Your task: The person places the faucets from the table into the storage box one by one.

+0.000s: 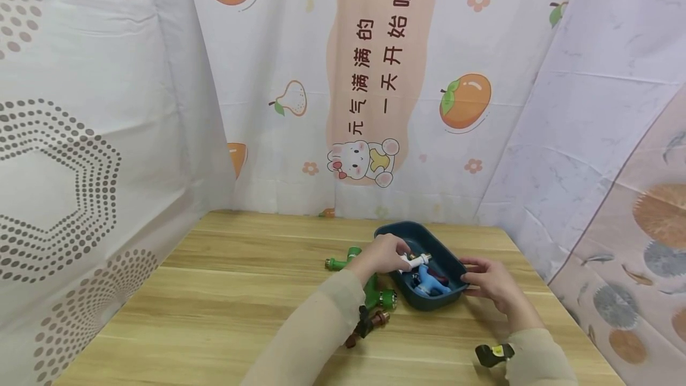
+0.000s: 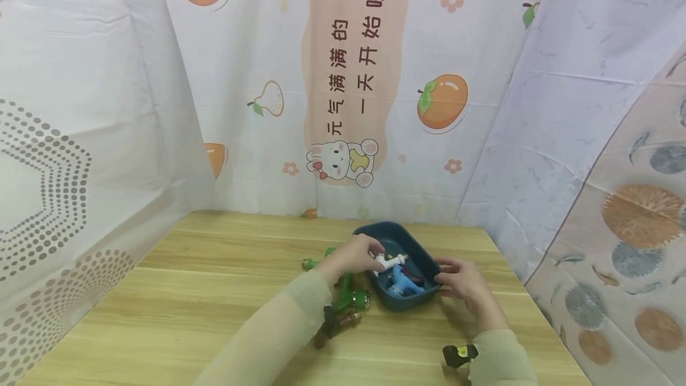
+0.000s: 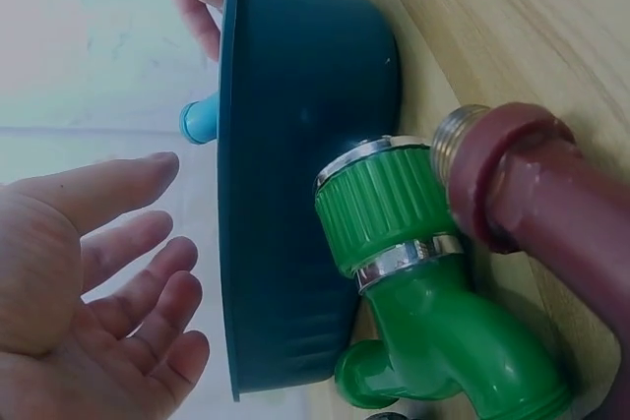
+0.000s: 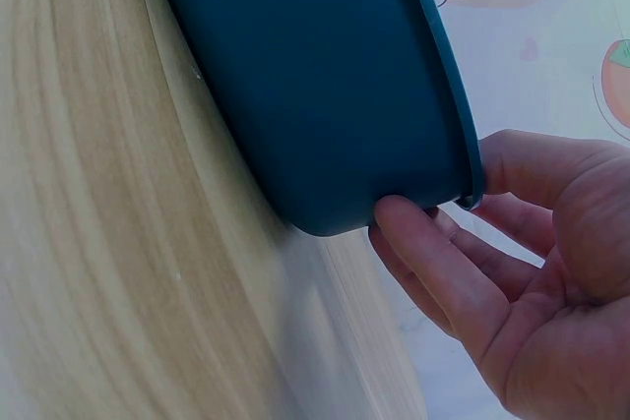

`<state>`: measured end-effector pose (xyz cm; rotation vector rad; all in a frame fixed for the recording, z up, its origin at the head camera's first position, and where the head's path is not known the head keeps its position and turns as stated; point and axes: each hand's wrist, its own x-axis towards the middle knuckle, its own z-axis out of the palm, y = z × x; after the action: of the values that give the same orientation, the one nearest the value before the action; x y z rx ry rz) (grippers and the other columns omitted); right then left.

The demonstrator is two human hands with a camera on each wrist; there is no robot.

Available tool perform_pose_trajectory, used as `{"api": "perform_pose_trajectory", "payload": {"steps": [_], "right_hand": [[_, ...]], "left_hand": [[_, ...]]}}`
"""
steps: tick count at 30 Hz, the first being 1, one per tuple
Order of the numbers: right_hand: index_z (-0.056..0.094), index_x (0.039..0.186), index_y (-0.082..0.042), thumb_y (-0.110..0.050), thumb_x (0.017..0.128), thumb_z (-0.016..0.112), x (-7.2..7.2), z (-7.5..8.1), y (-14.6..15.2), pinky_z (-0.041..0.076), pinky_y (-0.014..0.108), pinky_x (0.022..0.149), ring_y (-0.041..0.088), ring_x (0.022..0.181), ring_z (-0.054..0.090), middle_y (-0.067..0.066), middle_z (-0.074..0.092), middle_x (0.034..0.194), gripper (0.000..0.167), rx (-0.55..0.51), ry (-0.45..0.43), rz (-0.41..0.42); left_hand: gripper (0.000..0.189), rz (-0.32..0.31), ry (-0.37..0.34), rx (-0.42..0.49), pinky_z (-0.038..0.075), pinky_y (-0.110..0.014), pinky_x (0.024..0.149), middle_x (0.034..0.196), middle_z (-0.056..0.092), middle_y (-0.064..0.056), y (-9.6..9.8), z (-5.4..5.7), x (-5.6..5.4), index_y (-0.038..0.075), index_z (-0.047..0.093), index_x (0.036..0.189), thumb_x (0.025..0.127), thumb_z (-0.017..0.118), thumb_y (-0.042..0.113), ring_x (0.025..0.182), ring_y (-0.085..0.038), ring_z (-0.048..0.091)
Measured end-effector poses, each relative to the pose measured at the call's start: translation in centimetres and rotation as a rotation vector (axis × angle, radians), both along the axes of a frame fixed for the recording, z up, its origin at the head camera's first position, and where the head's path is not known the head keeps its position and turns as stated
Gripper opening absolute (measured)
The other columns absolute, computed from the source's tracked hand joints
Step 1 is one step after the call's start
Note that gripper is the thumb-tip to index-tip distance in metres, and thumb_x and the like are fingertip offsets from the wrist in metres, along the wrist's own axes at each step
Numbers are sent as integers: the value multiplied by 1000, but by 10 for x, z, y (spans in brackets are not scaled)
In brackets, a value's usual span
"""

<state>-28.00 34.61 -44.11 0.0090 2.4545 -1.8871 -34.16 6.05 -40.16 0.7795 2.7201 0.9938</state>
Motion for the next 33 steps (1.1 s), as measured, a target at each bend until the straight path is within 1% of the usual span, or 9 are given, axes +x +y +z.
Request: {"api": "perform_pose_trajectory", "payload": {"steps": [6,11,16,20,24,28,33], "right_hand": [[42,142,18,8,93,63,0,1,-1,59,50,79,34,98,68,41,52,128,55,3,-1,2],[42,142,18,8,93,63,1,2,-2,58,51,81,34,98,68,42,51,128,54,6,-1,5],[42,142,18,8,93,63,1,2,-2,58,51,80,33,97,68,42,51,128,54,8,-1,5],[42,142,18,8,92,63,1,1,-1,58,50,80,32,96,68,42,50,129,55,3,-3,5],[42,142,18,8,92,63,1,1,-2,59,50,80,33,97,68,42,50,129,55,3,-4,5],[42,143,18,8,92,63,0,0,-1,58,50,80,32,97,68,42,51,129,55,7,-6,1],[41,143,17,7,93,63,0,0,0,58,50,80,31,96,68,42,51,129,56,16,-5,-1]], "left_hand": [[40,-3,-3,12,51,-35,94,124,70,-6,-3,1,-1,10,73,123,87,82,24,104,-14,63],[38,-1,8,22,51,-35,95,125,69,-4,-7,5,0,14,73,123,88,82,27,107,-14,63],[34,21,-6,76,51,-35,97,126,68,0,-11,11,2,18,74,121,90,80,27,115,-17,62],[33,25,-19,117,50,-37,98,125,68,-1,-18,14,3,16,73,121,90,80,25,118,-21,61],[33,16,1,128,51,-36,96,124,68,-1,-25,14,0,13,73,121,91,79,23,117,-23,62],[33,18,27,126,51,-35,94,122,68,0,-32,15,-2,14,73,121,90,80,23,113,-22,63],[35,8,53,121,51,-34,93,122,69,-3,-40,18,-4,13,73,121,89,81,26,113,-24,63]]}}
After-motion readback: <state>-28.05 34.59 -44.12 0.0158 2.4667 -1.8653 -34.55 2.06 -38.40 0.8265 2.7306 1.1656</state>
